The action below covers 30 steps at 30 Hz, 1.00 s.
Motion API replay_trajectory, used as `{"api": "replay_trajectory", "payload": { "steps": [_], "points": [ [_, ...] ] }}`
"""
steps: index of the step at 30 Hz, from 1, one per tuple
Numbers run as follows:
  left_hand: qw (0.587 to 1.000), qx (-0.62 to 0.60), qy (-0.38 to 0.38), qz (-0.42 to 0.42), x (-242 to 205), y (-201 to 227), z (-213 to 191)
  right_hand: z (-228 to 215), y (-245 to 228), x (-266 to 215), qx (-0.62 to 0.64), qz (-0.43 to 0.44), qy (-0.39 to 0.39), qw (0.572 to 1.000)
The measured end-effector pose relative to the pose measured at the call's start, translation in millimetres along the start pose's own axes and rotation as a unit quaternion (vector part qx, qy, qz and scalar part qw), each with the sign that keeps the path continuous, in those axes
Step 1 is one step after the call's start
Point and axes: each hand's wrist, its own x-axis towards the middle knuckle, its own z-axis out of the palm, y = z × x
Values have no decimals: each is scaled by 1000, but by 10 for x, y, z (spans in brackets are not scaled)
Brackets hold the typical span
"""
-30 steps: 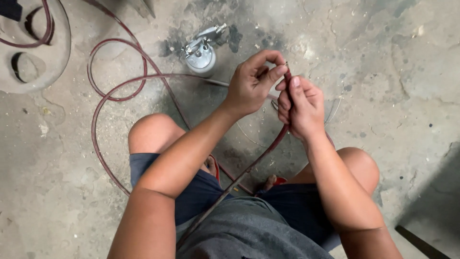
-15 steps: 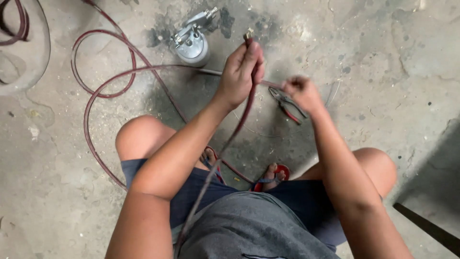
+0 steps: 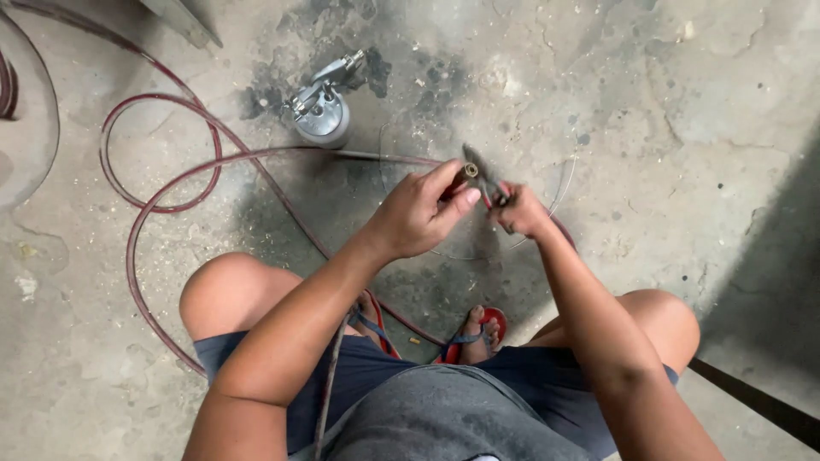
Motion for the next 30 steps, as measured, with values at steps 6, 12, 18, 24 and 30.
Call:
{"api": "replay_trajectory", "payload": {
  "steps": [6, 12, 18, 24, 30],
  "points": [
    [995, 89, 34, 8, 8, 129, -8, -870, -1757, -771, 319, -264, 64, 908],
    [988, 141, 49, -33, -50, -101, 178, -1166, -2489, -1384, 474, -364, 17, 801],
    [990, 134, 53, 8, -22, -213, 259, -1450, -2488, -1809, 495, -426, 57, 755],
    [985, 156, 0, -71, 5, -460, 298, -948, -2704, -1649, 454, -401, 81, 791],
    [996, 80, 2, -26, 107, -296, 363, -967, -2435, -1565, 358, -490, 218, 764]
  ]
}}
